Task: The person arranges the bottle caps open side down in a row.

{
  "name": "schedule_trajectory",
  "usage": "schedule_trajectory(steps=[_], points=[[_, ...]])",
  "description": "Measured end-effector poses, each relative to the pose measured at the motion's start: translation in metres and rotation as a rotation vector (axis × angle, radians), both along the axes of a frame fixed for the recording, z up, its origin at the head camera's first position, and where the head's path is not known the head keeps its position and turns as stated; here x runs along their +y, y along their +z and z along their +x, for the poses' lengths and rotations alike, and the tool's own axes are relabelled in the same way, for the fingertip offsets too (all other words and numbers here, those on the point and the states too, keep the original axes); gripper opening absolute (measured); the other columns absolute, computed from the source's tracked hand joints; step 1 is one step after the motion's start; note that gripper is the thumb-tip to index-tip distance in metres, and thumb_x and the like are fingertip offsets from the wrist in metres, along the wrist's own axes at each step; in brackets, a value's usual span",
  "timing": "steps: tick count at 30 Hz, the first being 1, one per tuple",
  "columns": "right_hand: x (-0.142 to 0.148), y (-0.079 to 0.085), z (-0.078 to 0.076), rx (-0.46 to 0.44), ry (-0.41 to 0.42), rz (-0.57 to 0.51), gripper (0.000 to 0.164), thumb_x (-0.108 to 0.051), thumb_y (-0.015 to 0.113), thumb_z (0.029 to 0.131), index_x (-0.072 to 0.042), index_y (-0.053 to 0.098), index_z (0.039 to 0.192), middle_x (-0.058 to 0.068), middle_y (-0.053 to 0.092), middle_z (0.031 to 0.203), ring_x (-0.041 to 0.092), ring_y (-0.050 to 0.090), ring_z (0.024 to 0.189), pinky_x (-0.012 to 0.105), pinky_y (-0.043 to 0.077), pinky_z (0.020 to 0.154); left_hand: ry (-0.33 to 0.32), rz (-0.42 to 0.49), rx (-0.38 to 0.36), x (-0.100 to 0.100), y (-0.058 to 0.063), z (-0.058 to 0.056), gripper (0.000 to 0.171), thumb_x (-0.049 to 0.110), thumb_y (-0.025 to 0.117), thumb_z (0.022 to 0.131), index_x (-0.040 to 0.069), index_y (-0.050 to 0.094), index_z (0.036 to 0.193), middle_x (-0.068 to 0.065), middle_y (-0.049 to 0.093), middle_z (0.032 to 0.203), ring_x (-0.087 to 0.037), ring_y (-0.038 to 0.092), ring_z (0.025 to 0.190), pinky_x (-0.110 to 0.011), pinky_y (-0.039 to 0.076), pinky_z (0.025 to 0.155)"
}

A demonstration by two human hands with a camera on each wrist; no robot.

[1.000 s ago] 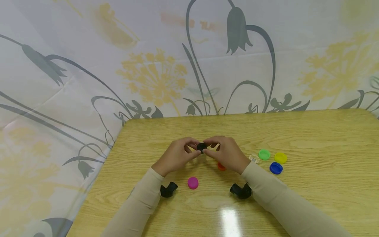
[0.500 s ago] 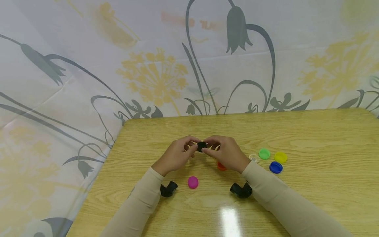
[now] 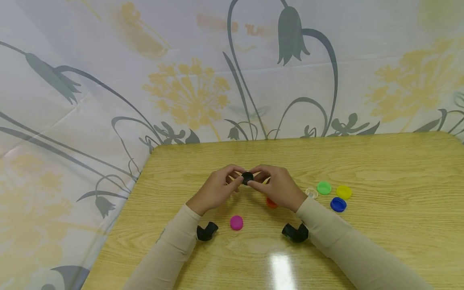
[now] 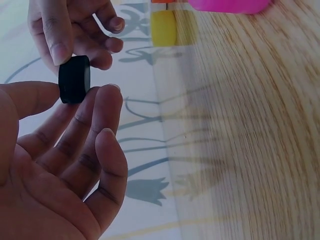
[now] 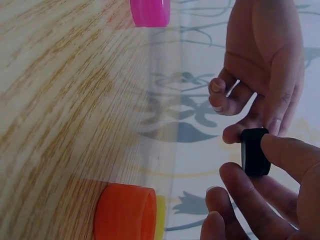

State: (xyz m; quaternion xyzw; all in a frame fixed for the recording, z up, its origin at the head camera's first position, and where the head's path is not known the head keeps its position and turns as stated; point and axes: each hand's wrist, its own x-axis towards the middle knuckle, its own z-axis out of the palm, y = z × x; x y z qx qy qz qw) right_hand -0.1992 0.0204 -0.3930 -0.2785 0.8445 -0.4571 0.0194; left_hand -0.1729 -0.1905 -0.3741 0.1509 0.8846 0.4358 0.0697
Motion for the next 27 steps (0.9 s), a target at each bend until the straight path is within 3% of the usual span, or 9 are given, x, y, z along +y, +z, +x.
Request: schedule_trajectory(steps=[6, 11, 17, 27], points=[[-0.0004, 0.0005, 0.0004, -0.023, 0.001, -0.005, 0.03, -0.02, 0.073, 0.093, -0.007, 0.07, 0.119, 0.004, 0.078, 0.092, 0.019, 0.073, 0.084, 0.038, 0.059, 0.078, 0.008, 0.007, 0.014, 0.0009, 0.0002, -0.0001, 0.028, 0.022, 0.057, 0.103, 0.013, 0.06, 0.129, -0.017, 0.069, 0.108, -0.031, 0.07, 0.085, -0.03, 0.052, 0.061], [-0.0003, 0.0002, -0.0002, -0.03, -0.002, -0.004, 0.032, -0.02, 0.073, 0.093, -0.007, 0.068, 0.122, 0.004, 0.078, 0.092, 0.021, 0.073, 0.084, 0.036, 0.059, 0.075, 0.016, 0.028, 0.027, 0.0011, -0.0004, 0.0004, 0.028, 0.019, 0.06, 0.102, 0.012, 0.06, 0.129, -0.017, 0.069, 0.11, -0.032, 0.07, 0.083, -0.033, 0.056, 0.066], [0.0002, 0.0004, -0.0005, -0.028, 0.013, -0.029, 0.034, -0.017, 0.073, 0.092, -0.007, 0.066, 0.124, 0.005, 0.077, 0.092, 0.021, 0.073, 0.084, 0.037, 0.059, 0.076, 0.038, 0.02, 0.062, 0.0014, -0.0014, 0.0002, 0.027, 0.02, 0.063, 0.1, 0.014, 0.061, 0.127, -0.009, 0.07, 0.108, -0.03, 0.07, 0.08, -0.031, 0.056, 0.064], [0.0018, 0.0026, -0.0002, -0.101, 0.007, -0.03, 0.034, -0.029, 0.061, 0.101, -0.01, 0.065, 0.128, 0.009, 0.076, 0.1, 0.027, 0.072, 0.09, 0.039, 0.056, 0.079, 0.129, -0.034, 0.125, 0.0016, -0.0026, -0.0008, 0.031, 0.022, 0.072, 0.093, 0.017, 0.068, 0.124, -0.002, 0.074, 0.105, -0.011, 0.066, 0.078, -0.028, 0.055, 0.066]])
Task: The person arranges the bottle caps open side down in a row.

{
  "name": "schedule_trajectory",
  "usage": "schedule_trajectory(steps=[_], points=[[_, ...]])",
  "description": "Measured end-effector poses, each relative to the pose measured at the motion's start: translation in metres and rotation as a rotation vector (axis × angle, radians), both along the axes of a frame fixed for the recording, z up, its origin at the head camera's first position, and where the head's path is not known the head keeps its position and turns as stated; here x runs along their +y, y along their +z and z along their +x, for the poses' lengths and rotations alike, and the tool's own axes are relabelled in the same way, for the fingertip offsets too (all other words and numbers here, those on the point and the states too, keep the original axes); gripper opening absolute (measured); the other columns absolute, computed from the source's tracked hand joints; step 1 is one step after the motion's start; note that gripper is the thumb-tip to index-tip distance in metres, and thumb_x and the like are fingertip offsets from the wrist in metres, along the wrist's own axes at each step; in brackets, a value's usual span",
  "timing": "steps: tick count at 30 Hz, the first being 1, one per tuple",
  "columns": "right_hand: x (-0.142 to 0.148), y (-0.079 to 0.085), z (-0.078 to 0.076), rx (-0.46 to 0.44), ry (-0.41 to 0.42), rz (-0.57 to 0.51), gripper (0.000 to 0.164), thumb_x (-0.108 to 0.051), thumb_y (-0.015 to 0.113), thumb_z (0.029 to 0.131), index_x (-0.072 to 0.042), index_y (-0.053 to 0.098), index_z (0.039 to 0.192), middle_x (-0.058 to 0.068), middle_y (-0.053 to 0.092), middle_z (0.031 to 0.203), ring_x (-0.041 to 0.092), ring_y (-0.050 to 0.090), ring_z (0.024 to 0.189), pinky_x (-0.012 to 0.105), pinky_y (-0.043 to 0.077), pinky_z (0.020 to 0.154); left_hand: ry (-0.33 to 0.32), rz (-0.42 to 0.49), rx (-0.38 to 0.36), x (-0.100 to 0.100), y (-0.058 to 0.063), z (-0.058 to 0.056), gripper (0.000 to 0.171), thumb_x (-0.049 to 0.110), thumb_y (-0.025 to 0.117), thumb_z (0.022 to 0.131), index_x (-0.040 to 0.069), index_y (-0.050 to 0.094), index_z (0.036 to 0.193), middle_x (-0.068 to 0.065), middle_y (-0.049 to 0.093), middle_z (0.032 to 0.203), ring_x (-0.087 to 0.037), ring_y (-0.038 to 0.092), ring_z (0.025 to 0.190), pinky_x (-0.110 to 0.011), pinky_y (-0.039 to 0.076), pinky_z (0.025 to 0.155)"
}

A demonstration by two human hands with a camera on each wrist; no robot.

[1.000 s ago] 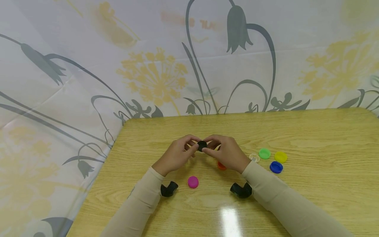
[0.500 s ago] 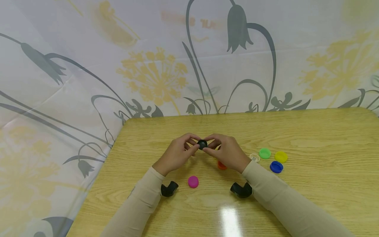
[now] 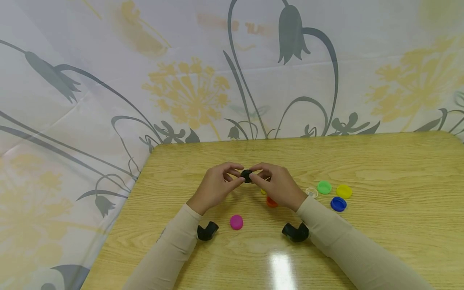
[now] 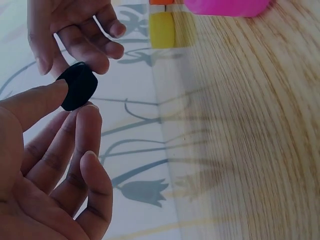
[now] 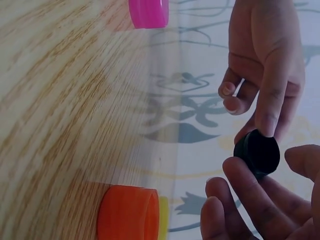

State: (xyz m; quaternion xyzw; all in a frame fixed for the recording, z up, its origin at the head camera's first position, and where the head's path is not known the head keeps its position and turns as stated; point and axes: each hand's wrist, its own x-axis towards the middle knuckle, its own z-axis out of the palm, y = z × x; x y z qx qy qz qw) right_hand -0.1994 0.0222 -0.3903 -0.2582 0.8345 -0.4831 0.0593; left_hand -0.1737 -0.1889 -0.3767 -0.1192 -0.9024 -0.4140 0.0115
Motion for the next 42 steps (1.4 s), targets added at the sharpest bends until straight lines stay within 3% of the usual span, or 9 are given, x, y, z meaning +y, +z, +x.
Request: schedule_trajectory(steps=[8, 24, 31, 38, 42], points=[[0.0006, 0.001, 0.0005, -0.065, -0.006, -0.02, 0.034, -0.033, 0.057, 0.103, -0.012, 0.066, 0.127, 0.007, 0.075, 0.105, 0.029, 0.071, 0.099, 0.044, 0.056, 0.085, 0.013, 0.026, -0.006, 0.0005, 0.0017, 0.0006, 0.024, 0.022, 0.075, 0.091, 0.018, 0.074, 0.114, 0.002, 0.076, 0.104, -0.012, 0.066, 0.081, -0.027, 0.055, 0.068], [0.0003, -0.0019, -0.0002, -0.033, 0.001, -0.015, 0.029, -0.031, 0.061, 0.101, -0.01, 0.067, 0.121, 0.014, 0.074, 0.104, 0.028, 0.07, 0.091, 0.037, 0.056, 0.077, -0.011, 0.037, -0.045, -0.0004, 0.0003, 0.0004, 0.018, 0.021, 0.075, 0.091, 0.018, 0.069, 0.108, 0.002, 0.072, 0.104, -0.013, 0.068, 0.081, -0.028, 0.057, 0.071], [0.0014, 0.0009, 0.0003, -0.017, -0.015, -0.001, 0.027, -0.031, 0.062, 0.1, -0.013, 0.067, 0.119, 0.011, 0.075, 0.103, 0.023, 0.07, 0.091, 0.039, 0.057, 0.078, -0.042, 0.074, -0.059, 0.0019, 0.0006, 0.0004, 0.019, 0.019, 0.074, 0.092, 0.015, 0.067, 0.109, -0.006, 0.074, 0.101, -0.025, 0.073, 0.083, -0.03, 0.057, 0.072], [0.0013, 0.0008, 0.0003, 0.01, -0.004, -0.013, 0.024, -0.027, 0.066, 0.098, -0.011, 0.067, 0.116, 0.01, 0.076, 0.1, 0.018, 0.07, 0.086, 0.037, 0.057, 0.076, -0.061, 0.075, -0.071, 0.0018, 0.0009, 0.0019, 0.021, 0.018, 0.074, 0.091, 0.016, 0.065, 0.11, -0.001, 0.072, 0.104, -0.014, 0.072, 0.083, -0.028, 0.058, 0.073], [0.0003, 0.0009, 0.0013, 0.024, -0.001, -0.026, 0.024, -0.026, 0.067, 0.097, -0.011, 0.067, 0.115, 0.008, 0.076, 0.1, 0.018, 0.071, 0.088, 0.04, 0.058, 0.08, -0.092, 0.065, -0.068, -0.0005, 0.0012, 0.0027, 0.02, 0.021, 0.072, 0.093, 0.017, 0.065, 0.111, -0.001, 0.071, 0.107, -0.018, 0.072, 0.084, -0.028, 0.058, 0.072]])
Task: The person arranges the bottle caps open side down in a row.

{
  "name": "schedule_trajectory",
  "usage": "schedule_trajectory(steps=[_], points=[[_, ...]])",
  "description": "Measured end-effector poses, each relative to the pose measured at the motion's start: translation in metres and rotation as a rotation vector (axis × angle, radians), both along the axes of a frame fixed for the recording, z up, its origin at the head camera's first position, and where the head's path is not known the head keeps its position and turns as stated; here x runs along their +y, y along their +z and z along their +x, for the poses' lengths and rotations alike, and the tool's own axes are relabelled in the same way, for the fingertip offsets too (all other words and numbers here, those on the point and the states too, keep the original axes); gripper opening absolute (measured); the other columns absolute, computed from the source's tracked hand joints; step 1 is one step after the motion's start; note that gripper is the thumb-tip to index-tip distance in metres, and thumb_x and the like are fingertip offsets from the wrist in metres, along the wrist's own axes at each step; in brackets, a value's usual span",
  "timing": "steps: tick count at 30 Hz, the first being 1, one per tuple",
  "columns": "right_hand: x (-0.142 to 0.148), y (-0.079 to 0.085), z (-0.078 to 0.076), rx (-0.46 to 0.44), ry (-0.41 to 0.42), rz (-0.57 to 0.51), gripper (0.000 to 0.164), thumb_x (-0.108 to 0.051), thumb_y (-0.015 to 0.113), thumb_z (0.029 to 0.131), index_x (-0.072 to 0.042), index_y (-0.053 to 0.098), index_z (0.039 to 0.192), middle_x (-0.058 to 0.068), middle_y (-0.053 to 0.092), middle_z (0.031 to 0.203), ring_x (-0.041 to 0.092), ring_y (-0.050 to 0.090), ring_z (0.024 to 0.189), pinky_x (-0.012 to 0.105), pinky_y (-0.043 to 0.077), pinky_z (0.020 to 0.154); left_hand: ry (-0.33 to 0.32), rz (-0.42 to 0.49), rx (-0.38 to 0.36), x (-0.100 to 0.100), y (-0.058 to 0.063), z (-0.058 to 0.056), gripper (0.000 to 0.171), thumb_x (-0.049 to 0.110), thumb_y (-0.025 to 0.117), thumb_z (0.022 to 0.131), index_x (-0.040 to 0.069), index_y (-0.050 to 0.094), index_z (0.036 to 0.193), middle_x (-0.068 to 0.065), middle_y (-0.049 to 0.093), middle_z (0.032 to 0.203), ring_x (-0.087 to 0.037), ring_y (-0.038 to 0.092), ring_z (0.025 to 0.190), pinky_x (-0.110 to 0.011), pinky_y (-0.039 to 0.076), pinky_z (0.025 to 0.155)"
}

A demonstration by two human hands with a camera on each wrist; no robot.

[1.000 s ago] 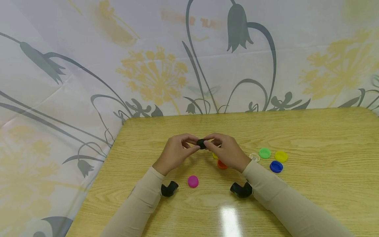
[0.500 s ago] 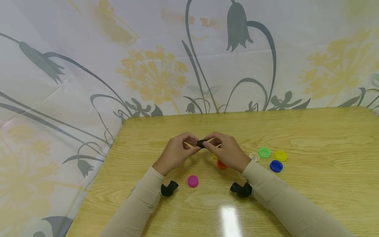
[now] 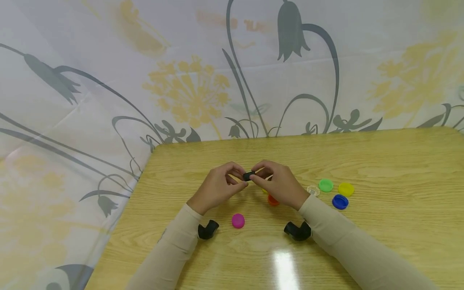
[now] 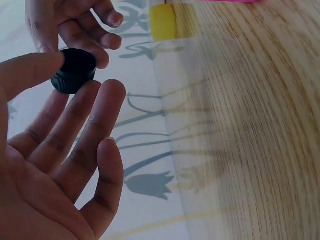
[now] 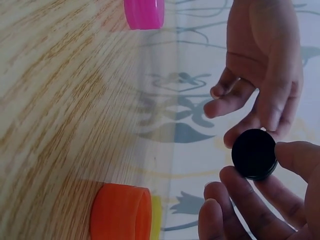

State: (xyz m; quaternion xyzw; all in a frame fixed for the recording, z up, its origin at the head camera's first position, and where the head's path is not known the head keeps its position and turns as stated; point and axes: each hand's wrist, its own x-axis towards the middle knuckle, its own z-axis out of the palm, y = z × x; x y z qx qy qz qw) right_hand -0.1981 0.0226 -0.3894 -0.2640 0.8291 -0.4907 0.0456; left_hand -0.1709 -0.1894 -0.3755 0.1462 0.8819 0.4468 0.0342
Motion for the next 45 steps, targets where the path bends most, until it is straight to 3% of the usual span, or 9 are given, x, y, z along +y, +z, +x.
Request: schedule_trajectory(steps=[5, 14, 29, 45], points=[[0.0, 0.0, 0.0, 0.016, -0.001, -0.006, 0.023, -0.024, 0.069, 0.096, -0.01, 0.067, 0.114, 0.004, 0.075, 0.1, 0.016, 0.071, 0.09, 0.04, 0.058, 0.084, -0.01, -0.009, 0.003, -0.001, 0.001, 0.001, 0.016, 0.026, 0.066, 0.098, 0.017, 0.065, 0.111, -0.003, 0.07, 0.109, -0.029, 0.072, 0.085, -0.031, 0.056, 0.069], [-0.002, -0.002, 0.002, 0.04, 0.003, 0.008, 0.023, -0.017, 0.071, 0.094, -0.01, 0.066, 0.115, 0.007, 0.073, 0.11, 0.018, 0.07, 0.091, 0.039, 0.059, 0.082, 0.034, -0.03, 0.027, 0.001, 0.002, 0.001, 0.016, 0.023, 0.071, 0.094, 0.016, 0.067, 0.108, 0.0, 0.069, 0.109, -0.014, 0.07, 0.086, -0.027, 0.058, 0.072], [-0.002, -0.005, 0.004, 0.077, 0.021, 0.019, 0.029, -0.012, 0.073, 0.092, -0.004, 0.069, 0.12, 0.01, 0.073, 0.113, 0.019, 0.07, 0.092, 0.033, 0.06, 0.079, 0.048, -0.026, 0.035, 0.003, 0.001, 0.004, 0.032, 0.02, 0.075, 0.091, 0.013, 0.066, 0.121, -0.002, 0.071, 0.11, -0.015, 0.07, 0.087, -0.026, 0.058, 0.072], [0.005, -0.003, 0.026, 0.102, 0.033, 0.028, 0.028, -0.013, 0.075, 0.09, -0.007, 0.07, 0.117, 0.005, 0.074, 0.108, 0.016, 0.068, 0.092, 0.025, 0.057, 0.076, 0.038, -0.07, 0.05, 0.004, 0.003, 0.024, 0.034, 0.025, 0.079, 0.087, 0.016, 0.071, 0.119, 0.002, 0.075, 0.107, -0.008, 0.069, 0.083, -0.023, 0.056, 0.07]])
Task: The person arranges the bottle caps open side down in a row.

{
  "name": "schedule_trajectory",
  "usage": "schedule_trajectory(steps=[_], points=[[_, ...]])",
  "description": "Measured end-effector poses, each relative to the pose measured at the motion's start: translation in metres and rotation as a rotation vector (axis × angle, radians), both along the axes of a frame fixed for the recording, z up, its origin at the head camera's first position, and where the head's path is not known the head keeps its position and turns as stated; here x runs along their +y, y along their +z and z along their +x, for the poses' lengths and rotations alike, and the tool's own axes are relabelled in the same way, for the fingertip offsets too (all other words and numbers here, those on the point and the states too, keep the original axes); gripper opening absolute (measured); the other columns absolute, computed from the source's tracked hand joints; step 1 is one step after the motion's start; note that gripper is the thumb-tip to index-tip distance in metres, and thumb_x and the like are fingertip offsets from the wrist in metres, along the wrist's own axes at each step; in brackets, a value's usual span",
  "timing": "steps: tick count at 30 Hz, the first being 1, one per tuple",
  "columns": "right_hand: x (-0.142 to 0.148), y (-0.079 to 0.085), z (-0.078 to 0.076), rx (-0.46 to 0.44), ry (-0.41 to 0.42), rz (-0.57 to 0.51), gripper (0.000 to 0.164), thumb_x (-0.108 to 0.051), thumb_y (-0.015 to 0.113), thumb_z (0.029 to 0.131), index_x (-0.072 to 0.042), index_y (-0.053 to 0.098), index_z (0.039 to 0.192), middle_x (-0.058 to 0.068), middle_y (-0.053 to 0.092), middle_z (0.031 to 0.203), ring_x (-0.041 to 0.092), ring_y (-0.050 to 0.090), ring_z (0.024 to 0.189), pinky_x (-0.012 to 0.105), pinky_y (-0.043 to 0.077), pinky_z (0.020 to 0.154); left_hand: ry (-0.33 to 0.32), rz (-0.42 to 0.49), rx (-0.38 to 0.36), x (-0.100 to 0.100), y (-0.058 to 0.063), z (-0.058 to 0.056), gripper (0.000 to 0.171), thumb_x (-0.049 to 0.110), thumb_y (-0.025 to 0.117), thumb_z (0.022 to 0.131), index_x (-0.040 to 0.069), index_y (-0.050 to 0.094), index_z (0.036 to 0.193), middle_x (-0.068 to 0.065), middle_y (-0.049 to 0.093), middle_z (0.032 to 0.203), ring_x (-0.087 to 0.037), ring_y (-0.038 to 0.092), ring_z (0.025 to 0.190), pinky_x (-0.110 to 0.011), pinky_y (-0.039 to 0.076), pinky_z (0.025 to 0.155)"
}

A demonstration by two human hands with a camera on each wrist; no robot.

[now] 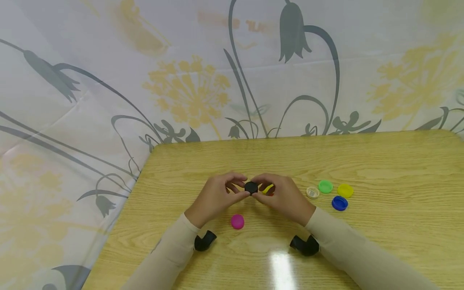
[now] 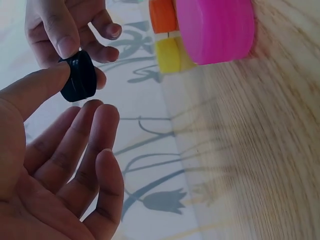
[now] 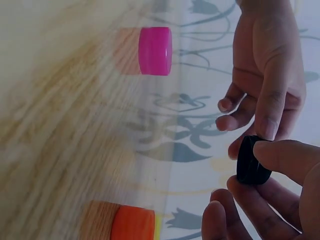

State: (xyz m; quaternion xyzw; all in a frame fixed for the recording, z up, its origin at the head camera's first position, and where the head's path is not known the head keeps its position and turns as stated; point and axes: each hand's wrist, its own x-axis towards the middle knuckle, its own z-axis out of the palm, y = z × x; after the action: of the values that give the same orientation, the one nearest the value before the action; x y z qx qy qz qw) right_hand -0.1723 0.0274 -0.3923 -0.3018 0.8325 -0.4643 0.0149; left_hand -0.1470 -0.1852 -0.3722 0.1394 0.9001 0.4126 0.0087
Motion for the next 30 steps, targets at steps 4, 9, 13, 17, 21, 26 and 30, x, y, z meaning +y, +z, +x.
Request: schedule_trajectory(steps=[4, 9, 13, 17, 21, 26, 30], points=[[0.003, -0.002, 0.005, -0.004, 0.016, 0.0, 0.029, -0.012, 0.076, 0.089, -0.007, 0.07, 0.117, 0.004, 0.074, 0.108, 0.016, 0.068, 0.093, 0.024, 0.057, 0.075, -0.034, -0.021, -0.02, 0.0, 0.0, 0.004, 0.031, 0.028, 0.079, 0.088, 0.018, 0.073, 0.116, 0.005, 0.075, 0.11, -0.006, 0.069, 0.083, -0.023, 0.056, 0.071], [0.006, -0.004, 0.01, -0.006, 0.042, 0.012, 0.029, -0.012, 0.076, 0.089, -0.008, 0.071, 0.117, 0.004, 0.073, 0.11, 0.016, 0.067, 0.093, 0.026, 0.057, 0.076, -0.081, -0.056, -0.033, 0.0, 0.002, 0.008, 0.026, 0.03, 0.078, 0.089, 0.019, 0.075, 0.112, 0.006, 0.074, 0.111, -0.006, 0.068, 0.085, -0.023, 0.055, 0.073], [0.009, -0.005, 0.013, -0.005, 0.071, 0.031, 0.029, -0.011, 0.076, 0.089, -0.008, 0.07, 0.117, 0.004, 0.073, 0.111, 0.015, 0.067, 0.092, 0.027, 0.058, 0.077, -0.111, -0.075, -0.055, 0.0, 0.003, 0.009, 0.024, 0.029, 0.078, 0.088, 0.018, 0.075, 0.109, 0.005, 0.074, 0.108, -0.007, 0.068, 0.086, -0.023, 0.056, 0.074], [0.011, -0.006, 0.015, 0.0, 0.106, 0.049, 0.028, -0.01, 0.076, 0.088, -0.007, 0.07, 0.115, 0.005, 0.073, 0.11, 0.011, 0.067, 0.088, 0.026, 0.057, 0.076, -0.142, -0.107, -0.08, -0.001, 0.001, 0.01, 0.022, 0.029, 0.079, 0.087, 0.018, 0.075, 0.105, 0.006, 0.074, 0.106, -0.007, 0.068, 0.087, -0.023, 0.056, 0.075], [0.011, -0.009, 0.016, -0.008, 0.137, 0.057, 0.027, -0.008, 0.076, 0.087, -0.007, 0.071, 0.114, 0.004, 0.073, 0.108, 0.006, 0.064, 0.083, 0.025, 0.057, 0.073, -0.162, -0.156, -0.107, -0.002, 0.0, 0.01, 0.021, 0.032, 0.079, 0.087, 0.02, 0.075, 0.103, 0.008, 0.074, 0.104, -0.007, 0.067, 0.088, -0.023, 0.055, 0.076], [0.012, -0.013, 0.016, -0.029, 0.186, 0.061, 0.026, -0.008, 0.077, 0.087, -0.008, 0.071, 0.112, 0.001, 0.073, 0.102, 0.002, 0.061, 0.076, 0.023, 0.055, 0.069, -0.198, -0.218, -0.121, -0.002, 0.0, 0.009, 0.022, 0.033, 0.081, 0.085, 0.02, 0.074, 0.101, 0.008, 0.073, 0.104, -0.013, 0.068, 0.093, -0.026, 0.054, 0.08], [0.011, -0.016, 0.017, -0.039, 0.204, 0.068, 0.025, -0.008, 0.077, 0.086, -0.009, 0.071, 0.111, 0.0, 0.073, 0.101, 0.0, 0.06, 0.073, 0.022, 0.054, 0.067, -0.219, -0.275, -0.116, -0.001, -0.001, 0.009, 0.023, 0.034, 0.081, 0.085, 0.019, 0.074, 0.101, 0.007, 0.073, 0.104, -0.014, 0.067, 0.094, -0.026, 0.053, 0.081]])
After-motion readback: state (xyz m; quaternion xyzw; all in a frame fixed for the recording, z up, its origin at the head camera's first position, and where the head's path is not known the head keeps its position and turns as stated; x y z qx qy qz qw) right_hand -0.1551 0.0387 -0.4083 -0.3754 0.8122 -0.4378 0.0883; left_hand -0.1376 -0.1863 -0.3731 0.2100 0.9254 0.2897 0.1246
